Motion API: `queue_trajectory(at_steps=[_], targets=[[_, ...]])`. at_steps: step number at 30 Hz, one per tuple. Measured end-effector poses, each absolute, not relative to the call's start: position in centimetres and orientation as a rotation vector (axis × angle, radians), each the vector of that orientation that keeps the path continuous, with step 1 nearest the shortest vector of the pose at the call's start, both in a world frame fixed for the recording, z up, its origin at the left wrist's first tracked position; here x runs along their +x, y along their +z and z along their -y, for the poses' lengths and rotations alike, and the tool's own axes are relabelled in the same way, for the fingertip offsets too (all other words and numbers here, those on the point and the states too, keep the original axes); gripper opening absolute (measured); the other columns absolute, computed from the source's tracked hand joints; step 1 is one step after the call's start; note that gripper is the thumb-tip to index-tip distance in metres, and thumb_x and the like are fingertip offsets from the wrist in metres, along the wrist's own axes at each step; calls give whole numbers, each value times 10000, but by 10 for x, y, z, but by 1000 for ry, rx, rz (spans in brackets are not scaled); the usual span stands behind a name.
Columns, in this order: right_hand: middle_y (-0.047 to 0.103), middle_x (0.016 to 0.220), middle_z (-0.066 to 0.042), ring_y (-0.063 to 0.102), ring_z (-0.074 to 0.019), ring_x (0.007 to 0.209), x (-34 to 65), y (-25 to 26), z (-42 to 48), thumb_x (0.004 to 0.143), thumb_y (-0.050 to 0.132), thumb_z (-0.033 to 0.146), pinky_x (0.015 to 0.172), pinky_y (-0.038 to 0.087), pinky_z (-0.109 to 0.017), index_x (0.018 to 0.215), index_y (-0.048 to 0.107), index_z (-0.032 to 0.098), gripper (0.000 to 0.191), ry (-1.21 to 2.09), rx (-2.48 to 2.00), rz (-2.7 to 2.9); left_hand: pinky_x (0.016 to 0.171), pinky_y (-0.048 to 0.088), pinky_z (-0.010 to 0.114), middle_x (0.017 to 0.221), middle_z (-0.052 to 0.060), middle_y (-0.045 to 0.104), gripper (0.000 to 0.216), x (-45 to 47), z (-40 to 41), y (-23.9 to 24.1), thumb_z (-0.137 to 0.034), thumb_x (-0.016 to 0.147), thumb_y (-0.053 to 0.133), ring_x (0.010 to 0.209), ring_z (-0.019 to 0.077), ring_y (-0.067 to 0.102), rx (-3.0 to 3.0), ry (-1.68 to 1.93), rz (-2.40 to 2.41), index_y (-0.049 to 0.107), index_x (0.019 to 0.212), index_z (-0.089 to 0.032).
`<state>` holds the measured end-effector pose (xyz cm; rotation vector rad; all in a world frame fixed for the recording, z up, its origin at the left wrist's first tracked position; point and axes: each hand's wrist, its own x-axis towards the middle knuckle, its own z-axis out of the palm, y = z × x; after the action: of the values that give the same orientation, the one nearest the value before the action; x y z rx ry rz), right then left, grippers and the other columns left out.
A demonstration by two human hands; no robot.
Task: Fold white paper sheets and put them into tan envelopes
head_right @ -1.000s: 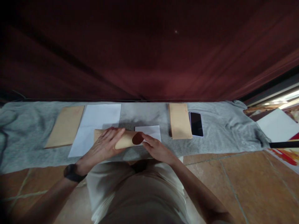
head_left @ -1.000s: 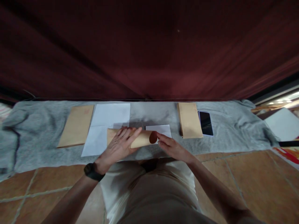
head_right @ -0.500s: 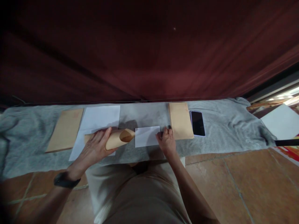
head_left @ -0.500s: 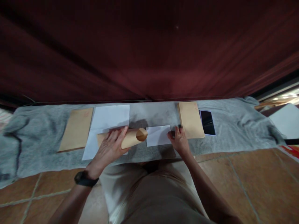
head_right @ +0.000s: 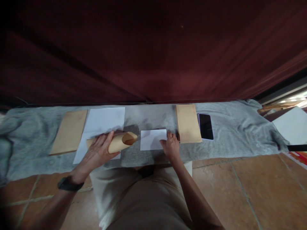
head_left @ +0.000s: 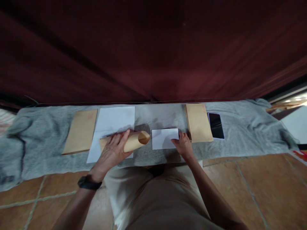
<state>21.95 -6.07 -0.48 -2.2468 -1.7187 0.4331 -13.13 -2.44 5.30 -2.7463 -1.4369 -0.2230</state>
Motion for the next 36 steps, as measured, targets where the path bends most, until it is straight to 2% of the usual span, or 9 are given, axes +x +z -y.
queue_trajectory(at_steps=[2,4,8,12,17,21,24,29,36], targets=[[679,1000,-131,667,-276,919,224,-4,61,897,650,293,831,512,-369,1032,656,166,185,520,-2143,1702,1041,471,512,1222,191,617,1022,-132,25,53,-362,813,758,1150,388,602,-2749,-209,1437,163,1610,-123],[673,952,-102,660,-247,861,229,-2,62,903,610,296,797,514,-347,957,664,183,136,605,-1993,1617,1041,472,514,1229,195,618,1032,-132,25,53,-360,805,762,1143,386,606,-2754,-198,1443,164,1609,-115],[676,844,-35,630,-201,781,236,9,65,936,562,394,729,515,-306,930,662,200,219,838,-1649,1378,1047,470,517,1257,190,617,1030,-132,25,52,-367,806,758,1161,384,603,-2761,-187,1475,160,1613,-141],[688,800,-2,619,-173,751,236,24,70,911,627,451,701,511,-280,865,698,206,260,873,-1508,1165,1084,444,530,1299,197,607,1025,-131,27,49,-349,797,765,1209,391,590,-2755,-205,1467,174,1611,-151],[777,946,-21,708,-202,877,224,37,79,873,693,415,796,562,-315,964,780,245,211,879,-1454,1057,1101,433,537,1326,214,605,995,-127,28,50,-344,803,761,1236,394,584,-2739,-237,1464,205,1601,-137],[798,1046,-37,740,-214,976,214,38,84,897,639,325,878,585,-340,1008,799,267,203,967,-1407,1196,1132,408,539,1349,217,597,998,-124,30,53,-316,794,767,1268,388,574,-2738,-258,1457,203,1598,-139],[793,1095,-43,737,-215,1041,213,38,85,909,558,235,941,580,-364,1030,796,261,268,970,-1416,1344,1156,380,557,1349,216,593,1007,-124,31,53,-310,789,771,1265,386,581,-2745,-267,1442,195,1598,-143],[790,1112,-30,738,-200,1066,220,43,82,887,476,127,954,591,-359,1049,792,262,380,950,-1451,1545,1182,341,576,1373,222,575,1003,-125,31,49,-283,788,767,1309,382,553,-2772,-310,1413,197,1602,-148],[790,1110,-37,748,-201,1034,229,59,73,904,479,129,962,582,-352,1086,787,239,375,991,-1471,1751,1190,309,611,1399,230,549,969,-124,32,48,-287,792,762,1322,392,529,-2742,-329,1406,232,1591,-146]])
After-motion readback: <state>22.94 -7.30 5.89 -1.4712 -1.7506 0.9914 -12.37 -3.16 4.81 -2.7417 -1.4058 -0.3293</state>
